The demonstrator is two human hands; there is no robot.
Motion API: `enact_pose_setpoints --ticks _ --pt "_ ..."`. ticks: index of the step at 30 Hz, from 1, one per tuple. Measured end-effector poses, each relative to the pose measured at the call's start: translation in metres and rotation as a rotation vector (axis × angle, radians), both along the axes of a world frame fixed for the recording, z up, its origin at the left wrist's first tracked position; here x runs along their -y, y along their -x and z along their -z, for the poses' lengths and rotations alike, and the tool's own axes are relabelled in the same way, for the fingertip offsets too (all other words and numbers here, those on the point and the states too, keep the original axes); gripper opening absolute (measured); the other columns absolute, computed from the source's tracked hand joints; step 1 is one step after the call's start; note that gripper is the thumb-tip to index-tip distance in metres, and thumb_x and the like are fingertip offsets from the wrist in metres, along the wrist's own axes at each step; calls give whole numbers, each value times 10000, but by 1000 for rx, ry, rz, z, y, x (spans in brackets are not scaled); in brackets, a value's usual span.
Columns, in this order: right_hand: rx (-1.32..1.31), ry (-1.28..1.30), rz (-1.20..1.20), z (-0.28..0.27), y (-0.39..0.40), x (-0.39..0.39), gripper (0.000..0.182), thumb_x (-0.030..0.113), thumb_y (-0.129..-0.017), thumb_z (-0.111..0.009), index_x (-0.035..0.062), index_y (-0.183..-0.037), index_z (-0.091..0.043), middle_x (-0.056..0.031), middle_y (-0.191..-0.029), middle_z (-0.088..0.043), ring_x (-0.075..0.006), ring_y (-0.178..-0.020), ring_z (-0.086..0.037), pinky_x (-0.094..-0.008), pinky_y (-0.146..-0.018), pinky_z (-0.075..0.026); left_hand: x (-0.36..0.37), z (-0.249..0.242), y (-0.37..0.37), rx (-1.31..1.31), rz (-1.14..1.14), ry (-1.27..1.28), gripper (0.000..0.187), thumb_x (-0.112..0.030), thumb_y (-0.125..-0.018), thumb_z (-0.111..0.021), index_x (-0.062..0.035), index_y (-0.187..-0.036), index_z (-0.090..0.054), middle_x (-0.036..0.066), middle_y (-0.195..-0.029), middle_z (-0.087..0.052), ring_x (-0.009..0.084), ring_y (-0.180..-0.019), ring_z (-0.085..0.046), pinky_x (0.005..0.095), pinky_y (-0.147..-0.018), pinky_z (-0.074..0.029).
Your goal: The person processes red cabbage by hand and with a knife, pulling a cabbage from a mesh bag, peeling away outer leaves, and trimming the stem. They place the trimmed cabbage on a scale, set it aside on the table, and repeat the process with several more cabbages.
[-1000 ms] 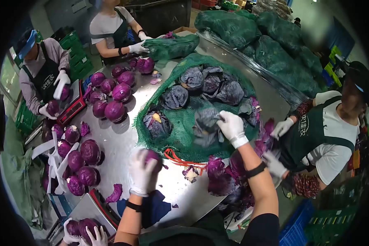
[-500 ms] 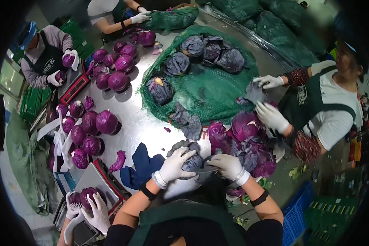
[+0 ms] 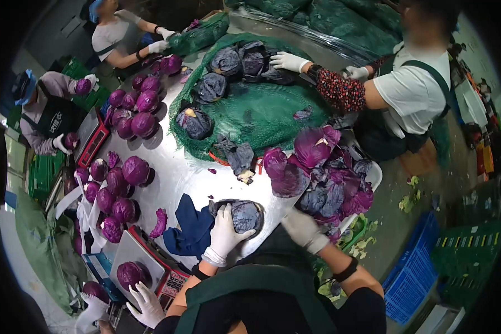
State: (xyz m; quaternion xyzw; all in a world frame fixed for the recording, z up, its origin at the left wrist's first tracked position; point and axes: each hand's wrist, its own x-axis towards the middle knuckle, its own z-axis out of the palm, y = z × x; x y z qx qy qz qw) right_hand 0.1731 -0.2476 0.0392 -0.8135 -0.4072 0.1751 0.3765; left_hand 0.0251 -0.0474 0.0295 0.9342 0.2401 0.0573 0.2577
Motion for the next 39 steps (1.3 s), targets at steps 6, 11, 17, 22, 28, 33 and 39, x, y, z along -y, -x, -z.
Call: enact_pose_setpoints --ticks 6,11,17,22,28,33,39 --pt "-64 230 -84 78 23 -49 179 200 -903 -479 32 -959 -512 -223 -720 -587 -395 -679 -603 -478 -630 -481 -7 13 2 80 17 99 993 -414 -606 -822 45 -1323 -310 253 -1274 -403 399 -1173 -448 406 -949 -440" --pt "-91 265 -144 38 31 -35 139 143 -859 -482 12 -903 -504 -218 -717 -609 -395 -617 -616 -472 -584 -506 -13 14 6 112 48 116 980 -418 -605 -821 50 -1312 -328 246 -1255 -416 395 -1184 -433 412 -968 -419" --pt "64 439 -57 87 33 -59 130 103 -824 -478 3 -904 -502 -203 -695 -631 -374 -629 -647 -477 -566 -512 -15 19 -2 93 70 27 989 -462 -597 -806 55 -1307 -352 242 -1259 -420 394 -1120 -457 416 -896 -468" --pt "181 454 -163 84 21 -59 149 101 -824 -472 -2 -924 -510 -192 -711 -646 -362 -656 -659 -467 -571 -516 -2 11 -3 73 38 -11 957 -466 -613 -799 64 -1289 -376 255 -1264 -416 398 -1121 -456 418 -887 -473" --pt "-628 268 -146 35 10 -60 592 138 -888 -491 36 -1425 -264 -256 -1337 -444 -379 -1193 -480 -392 -999 -393 -14 35 21 278 15 159 961 -302 -611 -842 23 -1332 -296 258 -1268 -397 395 -1159 -440 414 -978 -404" --pt "-9 -7 -54 15 23 -50 637 133 -873 -519 184 -1451 -256 -219 -1317 -474 -369 -1104 -541 -411 -893 -472 -27 48 -3 705 -133 919 580 -61 -792 -688 -14 -1267 -358 124 -1217 -479 209 -1086 -510 339 -943 -435" --pt "30 112 19 25 24 -59 605 158 -881 -520 235 -1438 -299 -198 -1248 -538 -367 -1015 -591 -413 -789 -526 -16 75 -35 699 -359 902 515 -17 -780 -709 6 -1200 -412 83 -1075 -576 166 -962 -571 299 -863 -465"
